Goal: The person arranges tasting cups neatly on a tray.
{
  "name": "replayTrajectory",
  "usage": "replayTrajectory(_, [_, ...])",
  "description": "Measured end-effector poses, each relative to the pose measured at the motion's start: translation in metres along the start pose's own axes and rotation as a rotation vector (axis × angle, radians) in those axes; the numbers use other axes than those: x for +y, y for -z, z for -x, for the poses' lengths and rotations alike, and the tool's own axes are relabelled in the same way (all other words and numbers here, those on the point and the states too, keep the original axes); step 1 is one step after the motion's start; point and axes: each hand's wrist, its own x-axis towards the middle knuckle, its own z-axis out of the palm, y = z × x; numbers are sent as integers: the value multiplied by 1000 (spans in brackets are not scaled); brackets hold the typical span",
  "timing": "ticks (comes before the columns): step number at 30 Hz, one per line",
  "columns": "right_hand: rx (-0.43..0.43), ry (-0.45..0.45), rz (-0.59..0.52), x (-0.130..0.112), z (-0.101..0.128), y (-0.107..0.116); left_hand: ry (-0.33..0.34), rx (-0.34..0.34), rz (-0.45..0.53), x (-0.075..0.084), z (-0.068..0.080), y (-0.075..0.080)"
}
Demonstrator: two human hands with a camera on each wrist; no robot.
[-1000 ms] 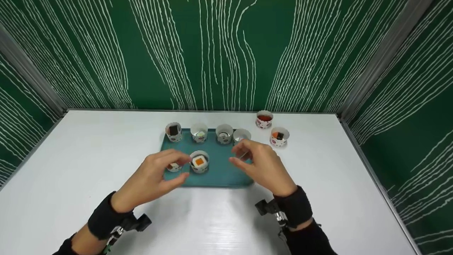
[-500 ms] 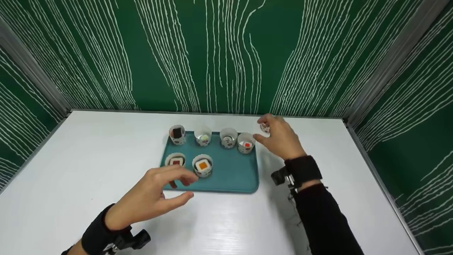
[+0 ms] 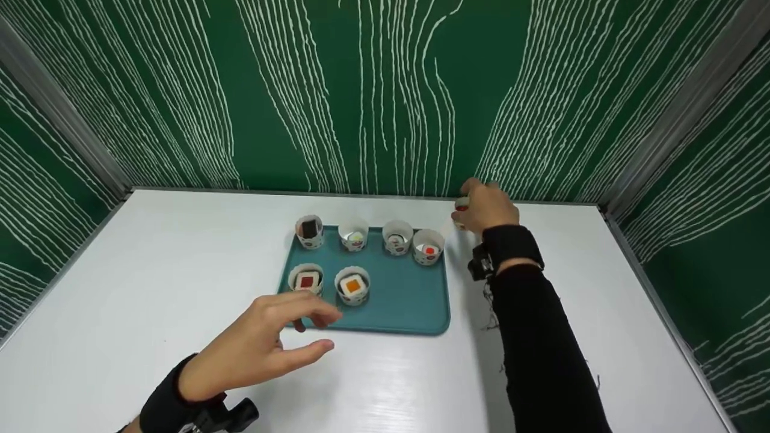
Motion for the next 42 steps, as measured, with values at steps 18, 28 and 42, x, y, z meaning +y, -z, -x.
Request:
replayTrajectory(18, [-94, -79, 91, 30, -39, -26, 18, -62, 2, -8, 5, -2])
replayTrajectory(28, [-85, -78, 116, 29, -43, -34, 21, -65, -34, -12, 1, -3])
replayTrajectory(42, [25, -41, 129, 35, -47, -45, 21, -67, -28, -14, 1, -2])
